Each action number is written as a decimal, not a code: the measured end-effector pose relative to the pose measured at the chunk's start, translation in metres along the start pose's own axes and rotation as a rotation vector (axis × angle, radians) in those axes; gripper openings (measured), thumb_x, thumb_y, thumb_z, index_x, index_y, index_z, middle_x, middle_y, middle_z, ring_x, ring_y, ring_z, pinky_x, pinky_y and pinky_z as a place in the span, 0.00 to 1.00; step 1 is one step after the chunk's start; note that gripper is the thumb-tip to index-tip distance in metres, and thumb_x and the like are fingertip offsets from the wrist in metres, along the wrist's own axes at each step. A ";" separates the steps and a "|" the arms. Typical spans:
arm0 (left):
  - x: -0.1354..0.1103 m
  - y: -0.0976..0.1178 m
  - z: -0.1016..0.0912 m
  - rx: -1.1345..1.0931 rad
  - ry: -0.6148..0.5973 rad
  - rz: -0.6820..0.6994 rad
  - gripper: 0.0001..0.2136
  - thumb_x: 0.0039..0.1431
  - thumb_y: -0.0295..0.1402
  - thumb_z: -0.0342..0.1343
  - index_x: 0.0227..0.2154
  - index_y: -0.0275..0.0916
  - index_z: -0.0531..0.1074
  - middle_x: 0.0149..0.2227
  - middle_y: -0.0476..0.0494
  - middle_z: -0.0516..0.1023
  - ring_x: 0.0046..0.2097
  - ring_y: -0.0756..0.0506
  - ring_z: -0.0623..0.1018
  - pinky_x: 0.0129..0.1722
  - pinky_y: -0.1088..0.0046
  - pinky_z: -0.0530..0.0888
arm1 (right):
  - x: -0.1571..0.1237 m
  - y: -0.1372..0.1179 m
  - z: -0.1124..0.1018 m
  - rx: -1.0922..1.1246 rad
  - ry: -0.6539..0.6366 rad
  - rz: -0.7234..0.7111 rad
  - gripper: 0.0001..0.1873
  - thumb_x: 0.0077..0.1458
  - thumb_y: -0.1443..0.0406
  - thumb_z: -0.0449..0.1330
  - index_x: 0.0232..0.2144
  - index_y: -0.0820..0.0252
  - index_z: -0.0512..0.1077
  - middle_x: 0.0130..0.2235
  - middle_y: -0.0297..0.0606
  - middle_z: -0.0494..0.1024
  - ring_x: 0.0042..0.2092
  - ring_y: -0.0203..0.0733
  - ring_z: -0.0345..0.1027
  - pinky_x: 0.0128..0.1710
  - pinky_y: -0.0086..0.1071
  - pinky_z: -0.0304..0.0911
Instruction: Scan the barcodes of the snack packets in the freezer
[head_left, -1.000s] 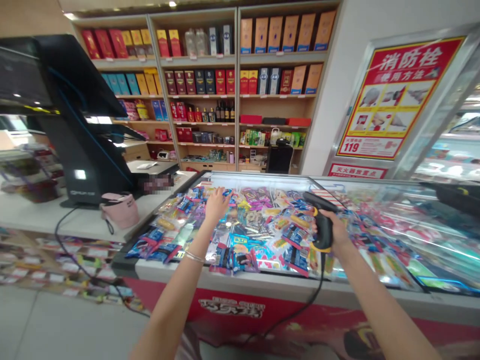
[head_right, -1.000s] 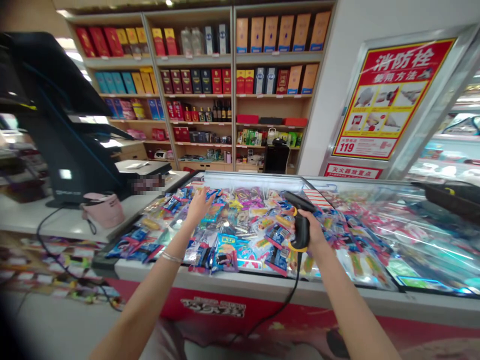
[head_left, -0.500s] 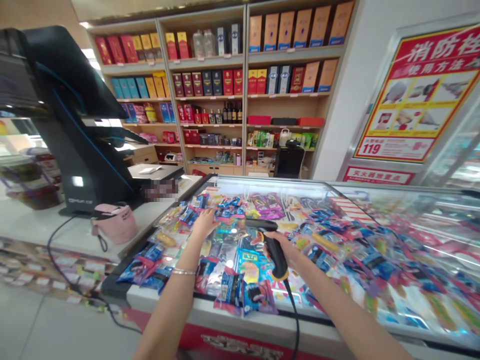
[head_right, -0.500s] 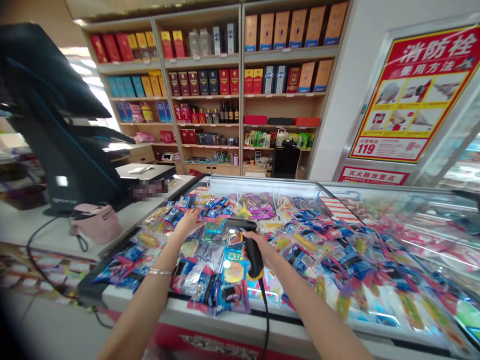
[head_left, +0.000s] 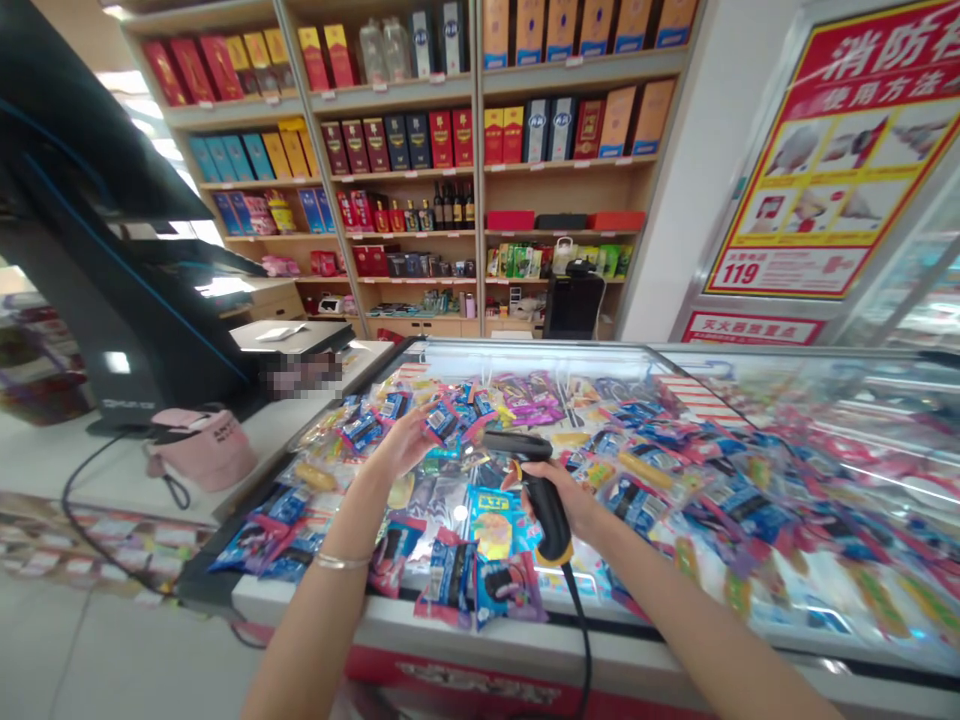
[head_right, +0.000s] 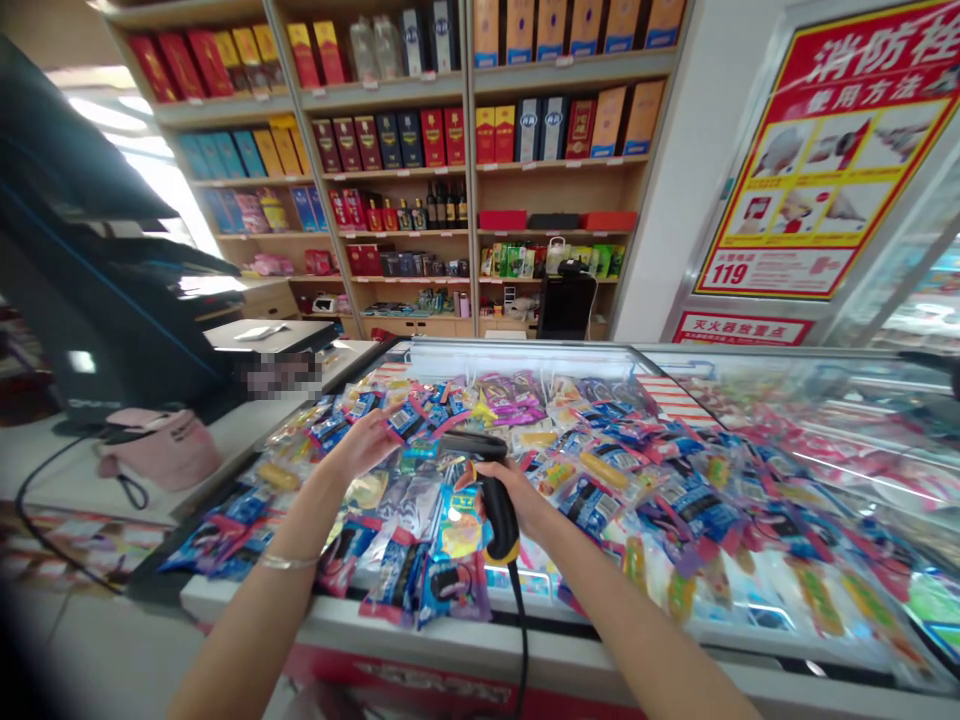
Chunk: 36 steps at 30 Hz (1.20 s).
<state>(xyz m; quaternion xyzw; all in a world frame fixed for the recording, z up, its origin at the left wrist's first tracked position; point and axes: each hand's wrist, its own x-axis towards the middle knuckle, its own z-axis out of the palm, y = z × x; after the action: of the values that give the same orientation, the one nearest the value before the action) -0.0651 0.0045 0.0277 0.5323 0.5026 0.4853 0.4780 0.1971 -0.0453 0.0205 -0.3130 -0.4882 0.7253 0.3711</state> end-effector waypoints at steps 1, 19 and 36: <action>-0.002 0.003 0.003 -0.050 -0.047 -0.013 0.23 0.61 0.41 0.39 0.53 0.36 0.66 0.39 0.38 0.78 0.38 0.44 0.77 0.39 0.65 0.74 | -0.001 0.000 0.000 0.000 -0.004 -0.017 0.14 0.45 0.56 0.60 0.30 0.61 0.70 0.16 0.32 0.71 0.16 0.35 0.62 0.17 0.27 0.59; 0.005 -0.017 0.019 0.543 -0.107 0.289 0.23 0.51 0.40 0.56 0.49 0.36 0.72 0.30 0.48 0.77 0.35 0.46 0.74 0.40 0.69 0.71 | 0.007 0.012 -0.006 0.145 -0.009 0.126 0.18 0.46 0.52 0.56 0.25 0.63 0.70 0.15 0.34 0.69 0.17 0.33 0.61 0.20 0.26 0.58; 0.000 -0.014 0.027 0.799 0.009 0.429 0.20 0.52 0.35 0.53 0.47 0.37 0.74 0.36 0.44 0.80 0.34 0.46 0.77 0.31 0.76 0.72 | 0.010 0.016 -0.007 0.215 0.022 0.129 0.18 0.45 0.53 0.53 0.22 0.63 0.70 0.14 0.33 0.67 0.16 0.32 0.57 0.18 0.26 0.52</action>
<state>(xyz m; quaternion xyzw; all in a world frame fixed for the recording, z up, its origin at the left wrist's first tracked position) -0.0388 0.0041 0.0115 0.7653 0.5307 0.3435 0.1214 0.1936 -0.0375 0.0027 -0.3099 -0.3823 0.7924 0.3605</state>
